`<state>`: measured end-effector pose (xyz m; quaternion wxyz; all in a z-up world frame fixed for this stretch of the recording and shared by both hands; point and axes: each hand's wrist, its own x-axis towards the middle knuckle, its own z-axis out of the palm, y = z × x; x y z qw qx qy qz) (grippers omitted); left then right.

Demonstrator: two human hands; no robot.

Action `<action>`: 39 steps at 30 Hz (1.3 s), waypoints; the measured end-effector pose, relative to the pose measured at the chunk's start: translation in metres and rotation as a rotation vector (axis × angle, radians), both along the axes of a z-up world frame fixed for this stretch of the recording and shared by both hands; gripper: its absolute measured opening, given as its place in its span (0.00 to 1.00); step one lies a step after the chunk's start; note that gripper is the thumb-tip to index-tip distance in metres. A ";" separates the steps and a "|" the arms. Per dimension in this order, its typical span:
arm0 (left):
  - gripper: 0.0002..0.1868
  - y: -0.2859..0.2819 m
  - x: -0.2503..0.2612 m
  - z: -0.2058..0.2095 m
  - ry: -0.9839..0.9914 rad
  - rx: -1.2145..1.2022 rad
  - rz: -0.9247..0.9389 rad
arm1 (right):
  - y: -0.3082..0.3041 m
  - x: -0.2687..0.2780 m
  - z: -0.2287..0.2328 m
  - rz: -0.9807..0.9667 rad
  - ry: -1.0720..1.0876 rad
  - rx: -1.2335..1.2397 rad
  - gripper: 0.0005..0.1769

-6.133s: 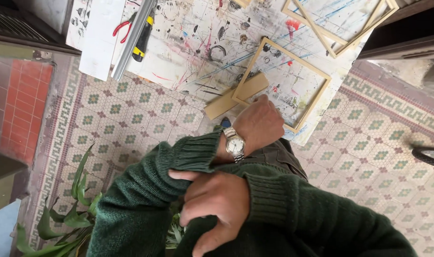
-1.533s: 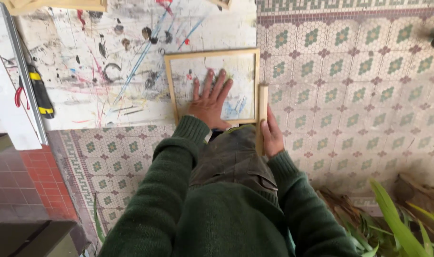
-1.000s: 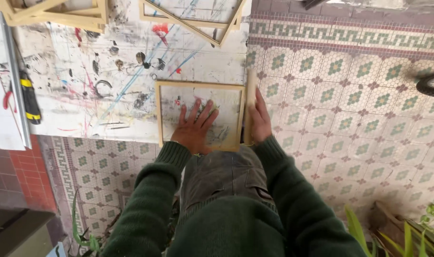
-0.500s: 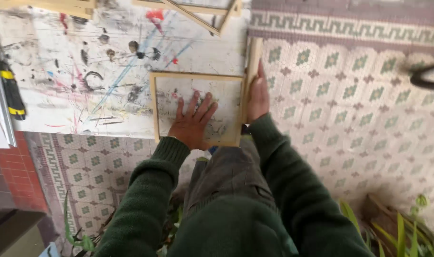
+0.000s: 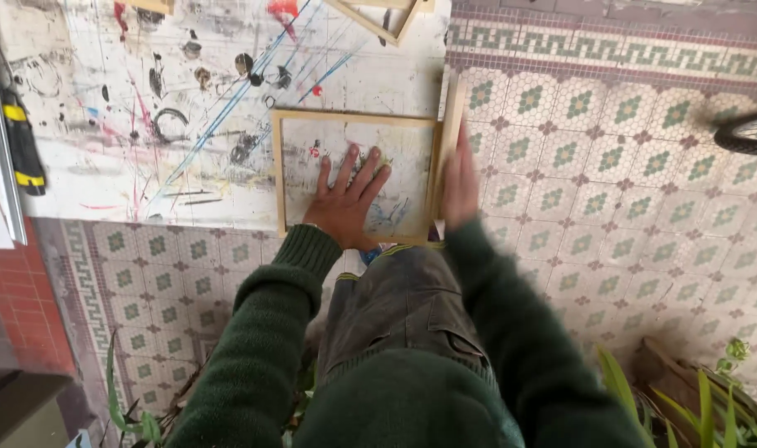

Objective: Sanding the edges of a wooden frame on a workbench using a sanding block.

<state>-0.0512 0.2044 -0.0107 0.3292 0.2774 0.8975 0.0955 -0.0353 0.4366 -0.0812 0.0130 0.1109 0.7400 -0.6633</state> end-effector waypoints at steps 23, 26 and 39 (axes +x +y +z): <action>0.78 -0.004 -0.002 -0.006 0.000 -0.004 -0.029 | -0.006 -0.011 -0.002 -0.089 -0.053 0.018 0.34; 0.78 -0.008 -0.001 -0.009 0.041 0.014 -0.027 | -0.001 0.031 -0.021 0.052 0.239 0.341 0.29; 0.78 -0.002 0.006 -0.006 0.006 -0.007 -0.038 | -0.008 0.037 0.004 -0.026 0.127 0.087 0.34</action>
